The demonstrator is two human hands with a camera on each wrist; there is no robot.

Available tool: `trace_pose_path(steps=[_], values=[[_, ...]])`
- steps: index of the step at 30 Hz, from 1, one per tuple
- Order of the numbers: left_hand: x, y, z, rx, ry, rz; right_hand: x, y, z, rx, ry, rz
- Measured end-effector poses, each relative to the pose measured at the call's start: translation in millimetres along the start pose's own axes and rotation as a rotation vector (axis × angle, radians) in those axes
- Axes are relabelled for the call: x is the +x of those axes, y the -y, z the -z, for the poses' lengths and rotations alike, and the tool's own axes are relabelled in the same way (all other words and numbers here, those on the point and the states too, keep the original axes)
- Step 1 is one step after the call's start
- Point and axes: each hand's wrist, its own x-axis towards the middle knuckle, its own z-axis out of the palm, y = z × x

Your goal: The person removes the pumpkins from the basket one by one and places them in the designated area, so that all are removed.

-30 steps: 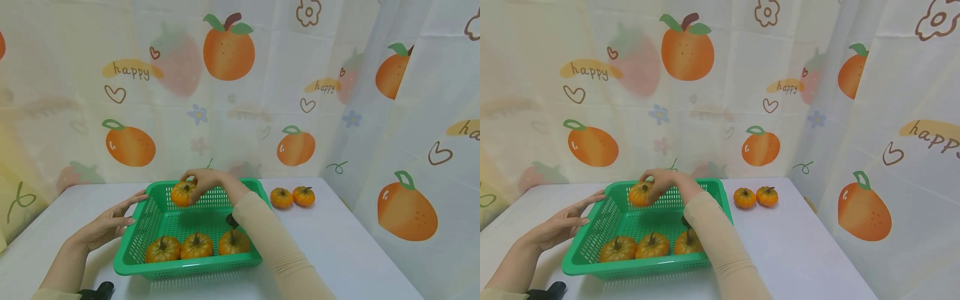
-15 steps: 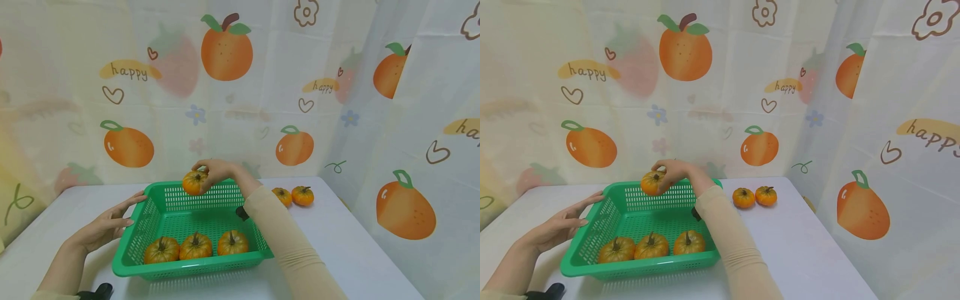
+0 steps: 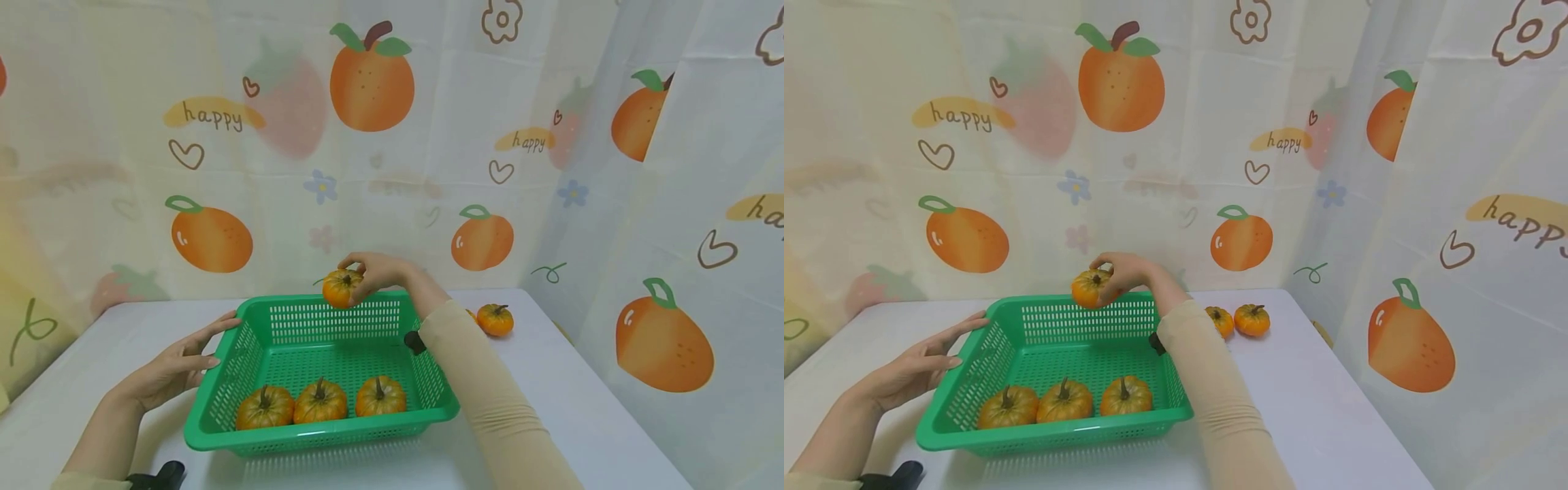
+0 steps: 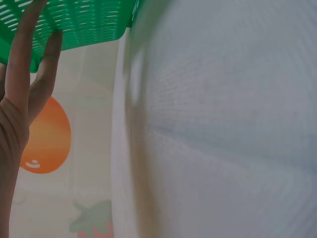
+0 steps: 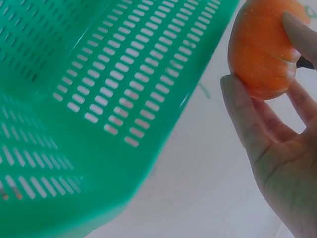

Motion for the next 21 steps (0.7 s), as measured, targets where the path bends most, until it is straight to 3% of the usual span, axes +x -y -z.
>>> trace_pose_path(steps=[21], values=[[0.2,0.4,0.8,-0.014,0.014,-0.005,-32.0,-46,25,0.048,-0.12,-0.095]])
